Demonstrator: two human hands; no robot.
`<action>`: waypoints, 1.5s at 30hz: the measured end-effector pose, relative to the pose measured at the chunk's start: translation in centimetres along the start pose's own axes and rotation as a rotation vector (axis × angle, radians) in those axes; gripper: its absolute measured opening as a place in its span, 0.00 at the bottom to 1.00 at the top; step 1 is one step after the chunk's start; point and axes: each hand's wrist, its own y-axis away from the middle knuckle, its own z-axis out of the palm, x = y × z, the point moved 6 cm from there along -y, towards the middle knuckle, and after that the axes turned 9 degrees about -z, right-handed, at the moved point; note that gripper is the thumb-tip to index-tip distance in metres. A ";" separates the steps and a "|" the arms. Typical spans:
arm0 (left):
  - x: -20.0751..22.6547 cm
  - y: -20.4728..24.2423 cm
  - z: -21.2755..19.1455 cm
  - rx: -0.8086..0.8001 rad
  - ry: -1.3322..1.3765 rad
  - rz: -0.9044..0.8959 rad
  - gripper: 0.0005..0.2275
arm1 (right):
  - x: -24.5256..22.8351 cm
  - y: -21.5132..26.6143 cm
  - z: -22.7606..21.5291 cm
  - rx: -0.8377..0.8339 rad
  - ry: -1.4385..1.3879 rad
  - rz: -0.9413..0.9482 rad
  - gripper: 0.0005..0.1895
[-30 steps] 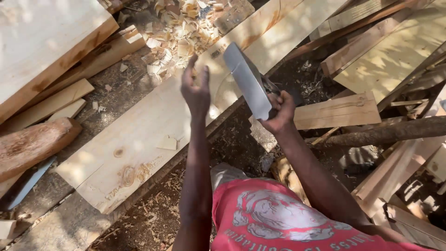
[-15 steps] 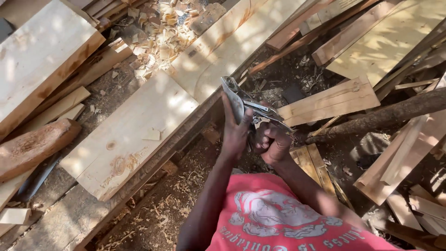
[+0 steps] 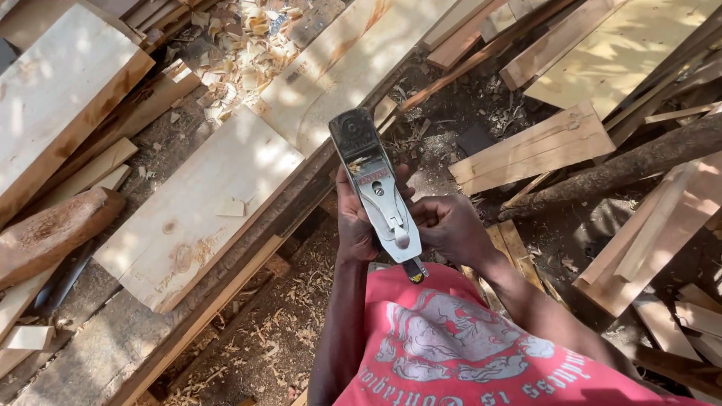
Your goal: Sawing a wooden board and then using a hand plane to smooth the surface on a workbench.
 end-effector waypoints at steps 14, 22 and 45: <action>-1.1 2.5 1.2 -0.033 0.187 0.021 0.26 | -2.2 0.1 2.9 -0.274 0.396 -0.105 0.18; 1.0 3.0 1.7 -0.021 0.050 0.059 0.31 | 0.9 -0.3 3.3 -0.220 0.462 -0.136 0.23; 15.8 1.0 3.3 0.532 -1.816 0.401 0.43 | 0.6 -6.6 4.6 0.083 0.221 -0.712 0.30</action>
